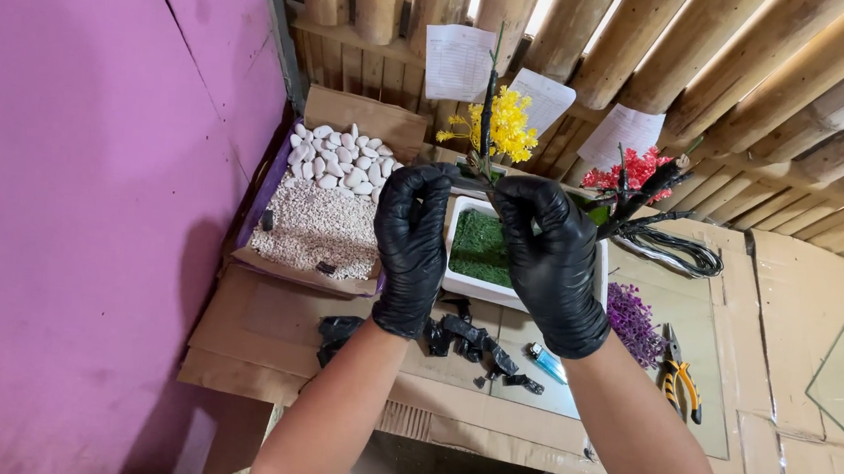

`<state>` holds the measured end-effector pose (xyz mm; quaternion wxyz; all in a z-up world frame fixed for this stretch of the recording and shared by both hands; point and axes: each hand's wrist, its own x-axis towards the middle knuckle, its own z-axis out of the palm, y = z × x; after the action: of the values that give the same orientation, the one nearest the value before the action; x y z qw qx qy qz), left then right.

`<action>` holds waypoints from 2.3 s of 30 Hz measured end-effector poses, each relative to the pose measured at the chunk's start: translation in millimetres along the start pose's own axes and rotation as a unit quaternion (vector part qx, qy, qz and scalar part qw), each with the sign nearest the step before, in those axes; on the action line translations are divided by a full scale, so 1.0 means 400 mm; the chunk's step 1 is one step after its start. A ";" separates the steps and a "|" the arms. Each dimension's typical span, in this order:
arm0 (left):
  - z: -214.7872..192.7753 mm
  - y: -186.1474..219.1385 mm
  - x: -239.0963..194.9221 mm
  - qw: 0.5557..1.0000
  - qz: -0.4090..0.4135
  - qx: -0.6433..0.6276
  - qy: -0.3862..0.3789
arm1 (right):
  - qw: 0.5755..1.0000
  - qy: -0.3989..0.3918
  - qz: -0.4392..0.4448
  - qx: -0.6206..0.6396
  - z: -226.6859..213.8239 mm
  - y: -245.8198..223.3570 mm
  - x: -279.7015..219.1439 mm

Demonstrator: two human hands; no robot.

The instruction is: The person wraps black electrical tape around the branches of a small artificial bonsai tree. They tear off pieces of tape, wrap them around the stems, and smooth them down with their gloved hands.

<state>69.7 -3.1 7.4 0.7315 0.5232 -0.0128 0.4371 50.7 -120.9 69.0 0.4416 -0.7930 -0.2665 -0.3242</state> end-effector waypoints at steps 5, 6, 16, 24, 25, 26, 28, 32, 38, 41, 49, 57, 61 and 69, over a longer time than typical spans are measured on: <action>0.032 -0.062 -0.016 0.998 -0.019 -0.047 0.034 | 0.999 -0.020 -0.027 -0.025 0.001 0.007 -0.002; 0.036 -0.065 -0.018 0.998 -0.020 -0.048 0.033 | 0.999 -0.020 -0.028 -0.026 0.003 0.023 -0.002; 0.072 -0.178 -0.044 0.995 -0.020 -0.062 0.079 | 0.996 -0.005 -0.056 -0.068 0.020 0.137 -0.004; 0.078 -0.166 -0.027 0.990 -0.059 -0.112 0.064 | 0.994 0.005 -0.089 -0.064 0.014 0.160 0.007; 0.076 -0.162 -0.026 0.987 -0.066 -0.132 0.060 | 0.993 0.013 -0.097 -0.067 0.012 0.149 0.012; 0.074 -0.158 -0.024 0.984 -0.074 -0.152 0.057 | 0.992 0.021 -0.106 -0.070 0.009 0.139 0.017; 0.077 -0.158 -0.022 0.984 -0.077 -0.149 0.057 | 0.991 0.020 -0.113 -0.073 0.008 0.153 0.013; 0.077 -0.171 -0.018 0.975 -0.099 -0.194 0.046 | 0.987 0.044 -0.132 -0.080 0.016 0.139 0.019; 0.085 -0.216 -0.017 0.961 -0.175 -0.203 0.063 | 0.985 0.061 -0.150 -0.052 0.046 0.148 0.047; 0.089 -0.231 -0.011 0.958 -0.198 -0.199 0.059 | 0.988 0.052 -0.144 -0.025 0.064 0.212 0.056; 0.078 -0.230 0.002 0.960 -0.231 -0.154 0.037 | 0.990 0.021 -0.135 0.042 0.078 0.191 0.096; 0.076 -0.205 0.004 0.960 -0.244 -0.131 0.029 | 0.990 -0.030 -0.088 0.111 0.079 0.166 0.135; 0.071 -0.202 0.000 0.960 -0.240 -0.143 0.023 | 0.986 -0.041 0.023 0.163 0.096 0.180 0.131; 0.065 -0.226 0.005 0.957 -0.247 -0.153 0.018 | 0.956 -0.047 0.165 0.240 0.087 0.217 0.131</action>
<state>141.3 -28.6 -48.0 0.8879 0.3842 0.0631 0.2450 155.9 -123.9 48.5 0.6528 -0.7112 -0.2226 -0.1360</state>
